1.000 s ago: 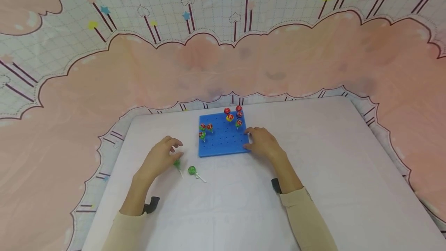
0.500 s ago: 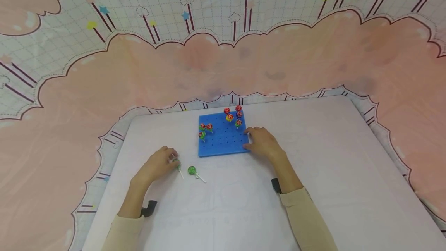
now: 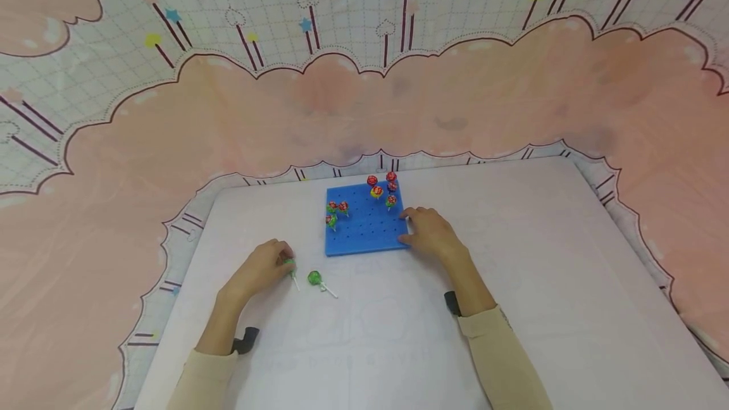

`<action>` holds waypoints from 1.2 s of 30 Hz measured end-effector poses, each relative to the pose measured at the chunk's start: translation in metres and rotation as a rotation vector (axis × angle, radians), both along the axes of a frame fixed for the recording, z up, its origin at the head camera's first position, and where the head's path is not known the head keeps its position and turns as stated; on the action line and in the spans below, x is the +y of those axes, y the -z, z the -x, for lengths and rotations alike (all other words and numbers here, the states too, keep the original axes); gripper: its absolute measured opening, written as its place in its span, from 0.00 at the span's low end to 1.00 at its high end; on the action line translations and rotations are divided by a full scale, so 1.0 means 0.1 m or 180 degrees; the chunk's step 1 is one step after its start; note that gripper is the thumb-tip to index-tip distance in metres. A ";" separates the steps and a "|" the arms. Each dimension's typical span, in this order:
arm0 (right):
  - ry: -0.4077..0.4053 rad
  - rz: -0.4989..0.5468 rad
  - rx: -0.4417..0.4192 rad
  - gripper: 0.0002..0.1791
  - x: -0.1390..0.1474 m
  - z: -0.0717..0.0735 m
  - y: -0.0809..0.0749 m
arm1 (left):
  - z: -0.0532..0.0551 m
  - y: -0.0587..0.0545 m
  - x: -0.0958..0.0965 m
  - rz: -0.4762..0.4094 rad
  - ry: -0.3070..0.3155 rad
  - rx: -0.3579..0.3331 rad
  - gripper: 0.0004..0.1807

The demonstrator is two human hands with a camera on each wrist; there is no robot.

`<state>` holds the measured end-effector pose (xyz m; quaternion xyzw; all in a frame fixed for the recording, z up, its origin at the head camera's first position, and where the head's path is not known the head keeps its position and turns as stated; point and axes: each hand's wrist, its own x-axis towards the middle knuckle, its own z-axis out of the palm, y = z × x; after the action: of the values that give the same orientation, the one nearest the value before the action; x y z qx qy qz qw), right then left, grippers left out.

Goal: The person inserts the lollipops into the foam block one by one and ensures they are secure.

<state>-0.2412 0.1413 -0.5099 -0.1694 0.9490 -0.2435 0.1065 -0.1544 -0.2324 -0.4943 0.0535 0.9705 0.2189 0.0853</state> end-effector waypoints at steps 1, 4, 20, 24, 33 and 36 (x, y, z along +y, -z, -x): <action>0.0003 0.0001 -0.0003 0.29 0.00 0.00 0.01 | 0.00 -0.01 0.00 -0.0004 0.0010 0.0014 0.10; -0.0004 0.0009 0.0009 0.29 0.00 0.00 0.01 | 0.01 -0.03 0.02 -0.0048 0.0046 0.0074 0.10; 0.0023 0.0007 -0.0008 0.30 0.01 -0.01 -0.01 | 0.07 -0.18 0.12 -0.0694 0.0059 0.0637 0.13; 0.0009 0.0000 -0.0006 0.30 0.00 -0.01 -0.01 | 0.07 -0.18 0.18 -0.0893 0.0066 0.0868 0.15; 0.0014 0.0028 0.0013 0.29 0.00 0.00 -0.01 | 0.11 -0.15 0.28 -0.1191 0.0357 0.1473 0.18; 0.0027 0.0049 0.0007 0.29 0.00 0.00 0.00 | 0.10 -0.16 0.31 -0.1231 0.0442 0.1624 0.19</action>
<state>-0.2413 0.1413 -0.5094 -0.1665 0.9479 -0.2511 0.1032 -0.1648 -0.2012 -0.4783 0.1879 0.8951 0.3724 -0.1576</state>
